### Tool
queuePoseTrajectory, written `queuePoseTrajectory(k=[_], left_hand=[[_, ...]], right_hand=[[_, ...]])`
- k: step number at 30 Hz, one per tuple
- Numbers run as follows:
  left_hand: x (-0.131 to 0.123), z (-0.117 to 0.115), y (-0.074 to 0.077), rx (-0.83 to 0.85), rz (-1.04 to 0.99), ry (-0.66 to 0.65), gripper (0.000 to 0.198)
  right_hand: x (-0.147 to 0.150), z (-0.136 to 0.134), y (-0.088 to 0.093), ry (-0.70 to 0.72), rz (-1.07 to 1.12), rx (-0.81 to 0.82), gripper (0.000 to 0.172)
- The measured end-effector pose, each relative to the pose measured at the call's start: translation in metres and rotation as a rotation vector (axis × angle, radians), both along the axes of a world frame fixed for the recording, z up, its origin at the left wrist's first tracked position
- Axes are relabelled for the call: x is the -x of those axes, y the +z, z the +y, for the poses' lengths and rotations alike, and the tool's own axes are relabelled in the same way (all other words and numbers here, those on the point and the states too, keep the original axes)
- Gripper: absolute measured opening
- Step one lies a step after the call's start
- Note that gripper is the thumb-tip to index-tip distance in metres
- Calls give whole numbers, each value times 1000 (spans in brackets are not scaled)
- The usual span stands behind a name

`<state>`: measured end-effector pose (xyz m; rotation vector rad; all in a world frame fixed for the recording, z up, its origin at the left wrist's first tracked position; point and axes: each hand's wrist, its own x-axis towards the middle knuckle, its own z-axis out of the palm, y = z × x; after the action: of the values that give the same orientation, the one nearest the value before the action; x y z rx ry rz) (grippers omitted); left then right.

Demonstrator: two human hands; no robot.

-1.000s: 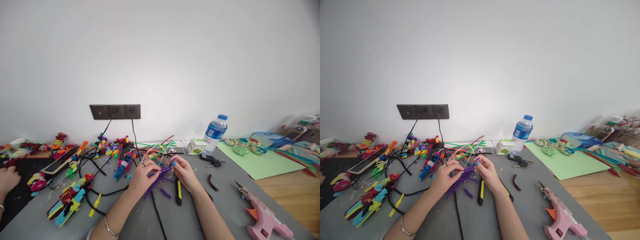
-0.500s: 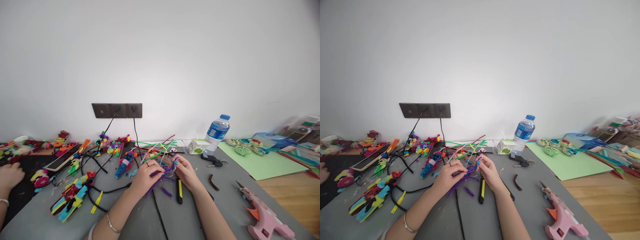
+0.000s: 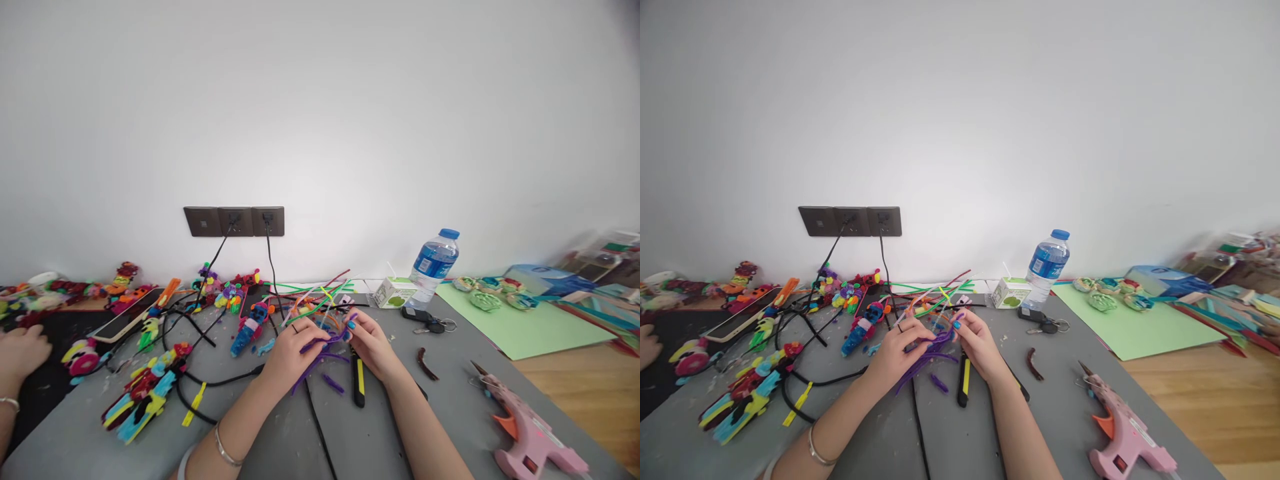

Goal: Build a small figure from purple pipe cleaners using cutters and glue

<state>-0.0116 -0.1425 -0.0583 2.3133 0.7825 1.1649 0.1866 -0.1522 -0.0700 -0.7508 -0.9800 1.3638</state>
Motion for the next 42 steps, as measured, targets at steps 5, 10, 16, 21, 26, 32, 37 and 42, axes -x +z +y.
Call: queuePoseTrajectory(k=[5, 10, 16, 21, 26, 32, 37, 42], left_hand=[[-1, -2, 4, 13, 34, -31, 16], [-2, -3, 5, 13, 60, -49, 16], [-2, -3, 5, 27, 63, -88, 17], [-2, -3, 5, 35, 53, -105, 16], [-3, -4, 6, 57, 42, -105, 17], [-3, -4, 6, 104, 34, -109, 19], [-3, -4, 5, 96, 31, -112, 19], [-4, -5, 5, 106, 30, -104, 19]], right_hand=[[0, 0, -1, -4, -11, -8, 28], [0, 0, 0, 5, -20, -21, 27], [1, -1, 0, 13, -38, -27, 27], [1, -1, 0, 18, -57, -28, 27], [1, 0, -1, 21, -51, -33, 27], [0, -1, -1, 16, -62, -33, 29], [1, -1, 0, 19, -48, -32, 27], [0, -1, -1, 22, -28, -31, 26]])
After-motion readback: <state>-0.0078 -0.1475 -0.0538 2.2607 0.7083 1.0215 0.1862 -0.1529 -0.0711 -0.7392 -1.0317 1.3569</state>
